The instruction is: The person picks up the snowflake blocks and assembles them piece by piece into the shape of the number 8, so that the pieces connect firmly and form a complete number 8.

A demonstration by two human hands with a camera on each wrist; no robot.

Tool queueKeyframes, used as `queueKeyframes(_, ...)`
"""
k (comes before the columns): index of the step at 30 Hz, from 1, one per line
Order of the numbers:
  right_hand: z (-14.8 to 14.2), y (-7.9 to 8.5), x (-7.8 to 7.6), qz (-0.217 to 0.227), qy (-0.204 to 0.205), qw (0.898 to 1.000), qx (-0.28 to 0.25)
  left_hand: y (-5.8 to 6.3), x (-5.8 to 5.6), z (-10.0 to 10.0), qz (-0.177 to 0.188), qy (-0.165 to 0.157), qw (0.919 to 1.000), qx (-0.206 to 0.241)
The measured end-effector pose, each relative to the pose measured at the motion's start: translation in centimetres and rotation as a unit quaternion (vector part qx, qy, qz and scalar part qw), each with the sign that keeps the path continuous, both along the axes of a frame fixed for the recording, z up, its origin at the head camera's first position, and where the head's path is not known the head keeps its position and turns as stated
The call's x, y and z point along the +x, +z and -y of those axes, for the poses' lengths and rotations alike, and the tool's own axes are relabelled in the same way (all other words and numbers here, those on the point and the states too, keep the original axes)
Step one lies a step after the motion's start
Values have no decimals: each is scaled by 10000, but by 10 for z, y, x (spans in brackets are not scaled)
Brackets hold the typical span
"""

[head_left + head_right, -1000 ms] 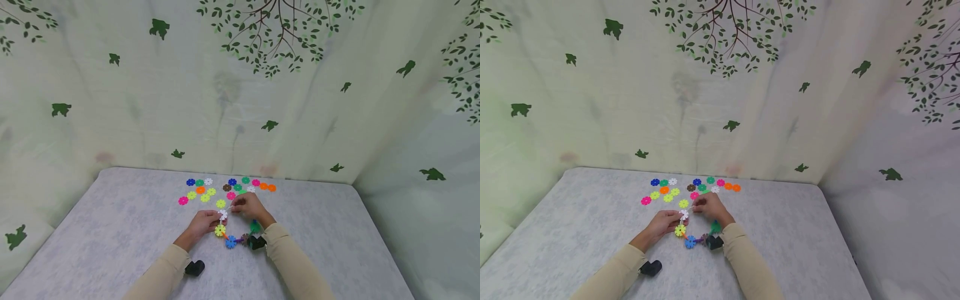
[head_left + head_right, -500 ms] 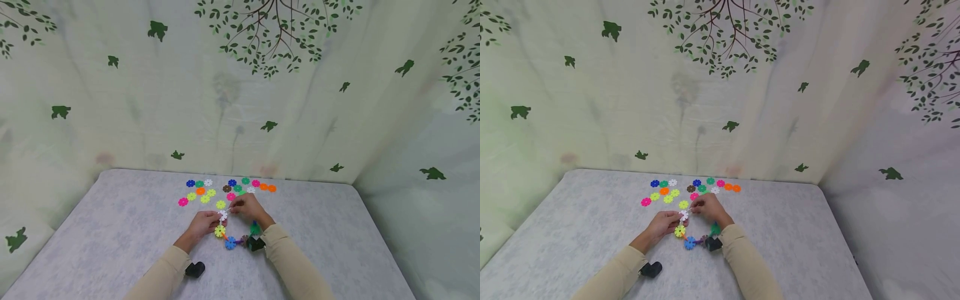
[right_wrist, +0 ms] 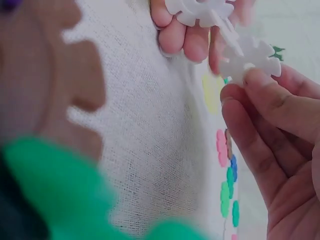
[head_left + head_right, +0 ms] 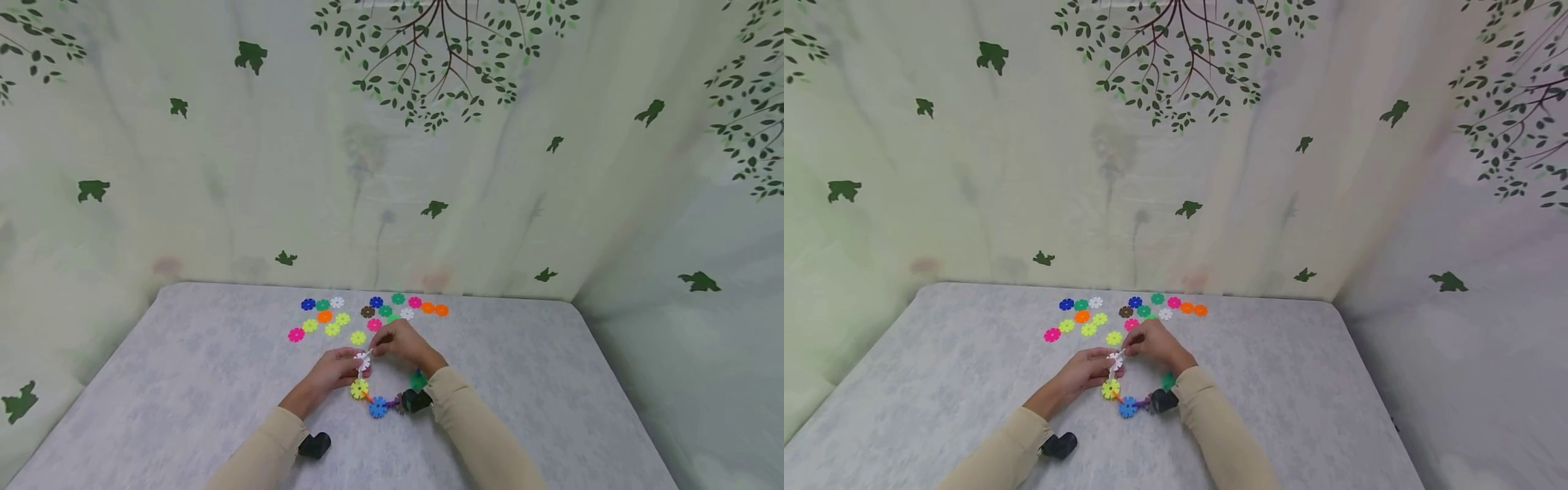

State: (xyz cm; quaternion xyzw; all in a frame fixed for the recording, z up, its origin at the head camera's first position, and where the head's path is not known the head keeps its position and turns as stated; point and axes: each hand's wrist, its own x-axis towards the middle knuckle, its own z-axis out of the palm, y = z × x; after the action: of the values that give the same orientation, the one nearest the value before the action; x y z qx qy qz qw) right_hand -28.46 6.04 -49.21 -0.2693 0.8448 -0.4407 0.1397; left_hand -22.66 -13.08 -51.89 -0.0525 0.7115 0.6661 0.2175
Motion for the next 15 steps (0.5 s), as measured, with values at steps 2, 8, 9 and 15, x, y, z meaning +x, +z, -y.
queueKeyframes(2,1,-1,1,-50,212,9998,-28,-1,0,4,-42,-326,9994,110)
queueKeyframes(8,-7,0,-2,-157,312,9992,181,-1,1,5,-177,-569,9982,108)
queueKeyframes(9,-13,0,-5,-185,94,9996,214,-1,1,5,-160,-535,9984,109)
queueKeyframes(15,-68,-14,-34,-242,-2514,9673,216,-1,0,5,-71,-523,9983,255)
